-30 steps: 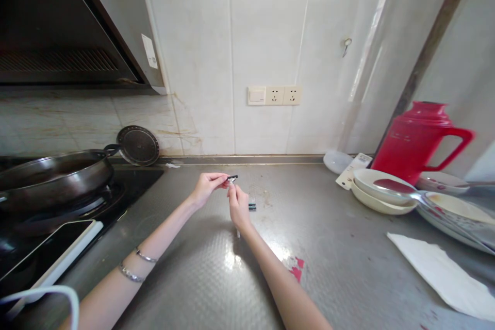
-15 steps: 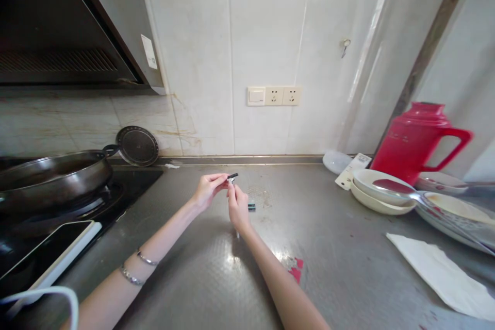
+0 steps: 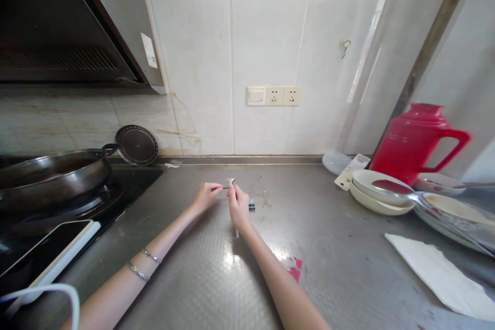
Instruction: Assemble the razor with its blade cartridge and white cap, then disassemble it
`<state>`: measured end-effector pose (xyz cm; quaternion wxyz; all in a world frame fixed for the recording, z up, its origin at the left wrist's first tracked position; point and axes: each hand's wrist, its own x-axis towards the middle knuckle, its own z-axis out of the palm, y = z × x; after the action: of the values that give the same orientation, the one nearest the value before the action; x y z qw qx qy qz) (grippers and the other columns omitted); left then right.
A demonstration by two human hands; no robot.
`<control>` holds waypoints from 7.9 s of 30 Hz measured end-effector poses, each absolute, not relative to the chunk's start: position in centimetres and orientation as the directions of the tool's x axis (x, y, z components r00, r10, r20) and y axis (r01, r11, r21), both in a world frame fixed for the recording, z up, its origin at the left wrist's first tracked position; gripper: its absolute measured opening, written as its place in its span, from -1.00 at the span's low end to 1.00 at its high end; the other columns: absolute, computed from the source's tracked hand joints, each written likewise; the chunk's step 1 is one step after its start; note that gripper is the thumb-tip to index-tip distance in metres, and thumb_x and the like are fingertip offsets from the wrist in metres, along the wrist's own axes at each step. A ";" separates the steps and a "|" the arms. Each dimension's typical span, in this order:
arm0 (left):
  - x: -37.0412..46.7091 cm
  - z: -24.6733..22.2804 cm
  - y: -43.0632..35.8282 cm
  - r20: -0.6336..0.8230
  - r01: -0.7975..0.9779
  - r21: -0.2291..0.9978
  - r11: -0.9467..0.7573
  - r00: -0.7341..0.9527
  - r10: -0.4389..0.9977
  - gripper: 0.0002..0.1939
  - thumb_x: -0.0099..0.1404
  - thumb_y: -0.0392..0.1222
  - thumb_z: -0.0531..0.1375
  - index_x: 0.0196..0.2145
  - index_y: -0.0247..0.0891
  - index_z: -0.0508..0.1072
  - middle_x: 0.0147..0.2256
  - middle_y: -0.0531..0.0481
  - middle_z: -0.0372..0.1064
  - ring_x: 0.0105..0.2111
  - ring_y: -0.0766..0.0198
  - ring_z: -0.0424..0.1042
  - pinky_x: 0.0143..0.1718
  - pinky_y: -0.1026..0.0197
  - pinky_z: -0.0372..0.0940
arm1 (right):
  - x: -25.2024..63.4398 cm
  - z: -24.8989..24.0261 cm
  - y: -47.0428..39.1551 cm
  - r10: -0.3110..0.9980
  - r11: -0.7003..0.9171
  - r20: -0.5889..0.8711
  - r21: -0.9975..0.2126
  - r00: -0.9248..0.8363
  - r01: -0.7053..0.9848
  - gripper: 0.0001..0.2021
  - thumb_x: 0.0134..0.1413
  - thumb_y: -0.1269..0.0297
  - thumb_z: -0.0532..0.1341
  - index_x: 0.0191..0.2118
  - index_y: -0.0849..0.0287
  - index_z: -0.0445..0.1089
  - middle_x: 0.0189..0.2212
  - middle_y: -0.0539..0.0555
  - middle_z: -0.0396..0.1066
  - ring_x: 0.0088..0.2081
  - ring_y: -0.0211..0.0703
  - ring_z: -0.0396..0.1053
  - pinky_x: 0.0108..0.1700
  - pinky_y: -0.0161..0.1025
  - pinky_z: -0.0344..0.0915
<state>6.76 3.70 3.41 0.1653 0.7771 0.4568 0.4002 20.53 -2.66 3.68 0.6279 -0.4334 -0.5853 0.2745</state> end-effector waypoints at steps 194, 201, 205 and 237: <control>8.3 2.3 -2.1 0.479 0.281 0.790 -0.545 0.272 0.834 -0.91 0.18 -0.33 0.06 -0.37 -0.30 0.36 -0.43 0.00 0.36 -0.38 0.31 0.35 -0.29 0.30 0.23 | 29.3 5.6 -4.0 0.350 0.704 0.856 0.028 -0.381 0.710 -0.53 0.14 0.56 0.01 0.08 -0.09 0.28 -0.26 0.09 0.30 -0.23 -0.20 0.24 -0.03 -0.08 0.08; 8.4 2.7 -2.4 0.466 0.273 0.799 -0.537 0.283 0.838 -0.90 0.18 -0.31 0.06 -0.35 -0.31 0.36 -0.42 0.00 0.37 -0.40 0.31 0.36 -0.30 0.30 0.24 | 29.3 5.4 -3.9 0.338 0.672 0.878 0.027 -0.339 0.740 -0.53 0.12 0.56 0.02 0.06 -0.10 0.30 -0.27 0.08 0.30 -0.22 -0.19 0.25 -0.02 -0.06 0.07; 8.3 2.9 -2.4 0.468 0.275 0.801 -0.532 0.266 0.843 -0.90 0.17 -0.31 0.08 -0.34 -0.31 0.37 -0.41 0.00 0.38 -0.39 0.31 0.36 -0.31 0.31 0.23 | 29.3 5.5 -3.9 0.327 0.680 0.870 0.054 -0.369 0.731 -0.50 0.11 0.57 0.03 0.09 -0.11 0.26 -0.27 0.08 0.30 -0.24 -0.19 0.25 -0.02 -0.06 0.07; 8.6 3.2 -2.8 0.464 0.237 0.811 -0.535 0.297 0.835 -0.86 0.15 -0.38 0.06 -0.33 -0.29 0.36 -0.41 0.02 0.38 -0.38 0.32 0.38 -0.29 0.32 0.23 | 29.7 4.6 -3.2 0.318 0.694 0.882 0.033 -0.347 0.720 -0.49 0.13 0.56 0.00 0.13 -0.09 0.21 -0.26 0.09 0.29 -0.21 -0.18 0.27 0.02 0.00 0.11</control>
<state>8.65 -2.79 3.19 0.3182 0.7396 0.3623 0.4695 29.69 -3.19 4.58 0.4683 -0.3275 -0.7922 -0.2142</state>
